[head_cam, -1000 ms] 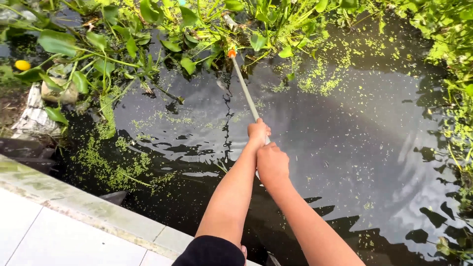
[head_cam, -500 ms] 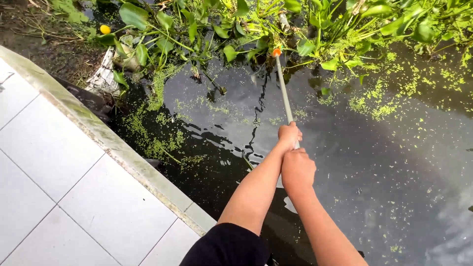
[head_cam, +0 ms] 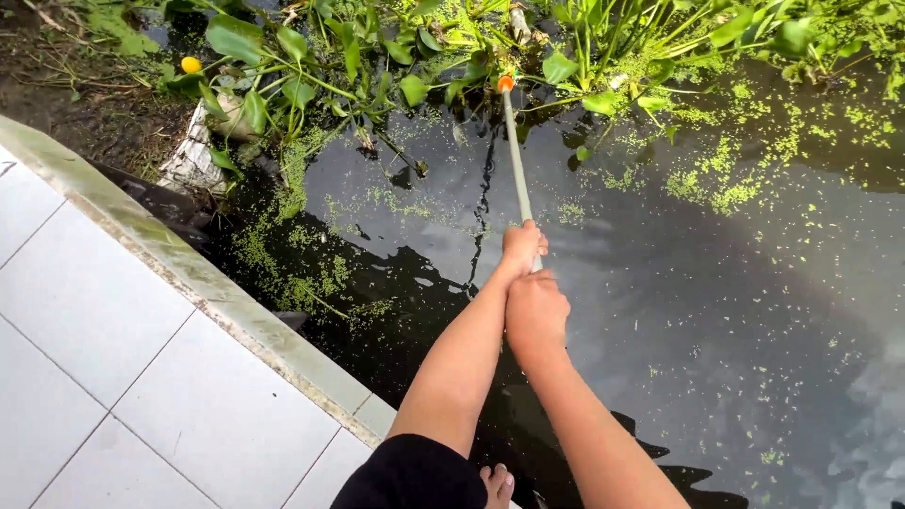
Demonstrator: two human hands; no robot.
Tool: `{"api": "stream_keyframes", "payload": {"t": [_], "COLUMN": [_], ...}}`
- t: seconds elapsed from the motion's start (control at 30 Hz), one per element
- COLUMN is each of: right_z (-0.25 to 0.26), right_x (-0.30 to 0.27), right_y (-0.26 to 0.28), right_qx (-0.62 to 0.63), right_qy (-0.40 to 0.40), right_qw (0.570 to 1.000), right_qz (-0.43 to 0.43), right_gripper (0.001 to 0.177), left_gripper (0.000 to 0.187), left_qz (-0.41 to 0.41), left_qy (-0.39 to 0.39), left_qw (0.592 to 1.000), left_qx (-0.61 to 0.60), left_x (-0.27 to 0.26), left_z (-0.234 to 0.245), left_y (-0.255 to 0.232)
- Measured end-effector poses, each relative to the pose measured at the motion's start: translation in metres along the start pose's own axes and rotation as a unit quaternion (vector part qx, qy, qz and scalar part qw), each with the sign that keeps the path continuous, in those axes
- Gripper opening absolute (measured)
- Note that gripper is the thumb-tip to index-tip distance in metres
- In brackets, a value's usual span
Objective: Using a long pole to move and clear aquatic vegetation from a pond while standing on a tiled ledge.
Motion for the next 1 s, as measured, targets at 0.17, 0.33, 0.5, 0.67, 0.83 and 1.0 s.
{"api": "stream_keyframes", "payload": {"t": [0.17, 0.33, 0.5, 0.67, 0.83, 1.0], "right_z": [-0.014, -0.024, -0.030, -0.028, -0.031, -0.023], "right_x": [0.001, -0.002, -0.001, -0.006, -0.009, 0.000], "right_y": [0.043, 0.071, 0.087, 0.101, 0.108, 0.112], "right_qx": [0.012, 0.039, 0.003, 0.003, 0.012, 0.008], "right_qy": [-0.002, -0.023, -0.031, -0.049, -0.061, -0.069], "right_qw": [1.000, 0.998, 0.999, 0.997, 0.996, 0.995], "right_qz": [-0.029, -0.044, -0.037, -0.051, -0.062, -0.067], "right_gripper": [0.015, 0.018, 0.020, 0.025, 0.024, 0.023], "left_gripper": [0.034, 0.035, 0.030, 0.029, 0.029, 0.030], "left_qz": [-0.012, -0.023, -0.028, -0.033, -0.035, -0.044], "left_qy": [0.026, 0.026, 0.026, 0.020, 0.018, 0.021], "left_qw": [0.998, 0.996, 0.998, 0.996, 0.995, 0.996], "left_qx": [0.052, 0.078, 0.060, 0.080, 0.089, 0.077], "left_x": [-0.015, -0.004, -0.015, -0.002, -0.009, -0.003], "left_z": [0.031, 0.053, 0.062, 0.078, 0.086, 0.092], "left_y": [-0.039, -0.046, -0.067, -0.062, -0.073, -0.080]}}
Point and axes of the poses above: each hand's wrist, its own x-axis towards the middle knuckle, its own z-axis out of the back of the hand, y = z × x, the point moved 4 cm from there along x, towards the middle knuckle, and after that the axes turned 9 degrees about -y, right-handed, at the moved point
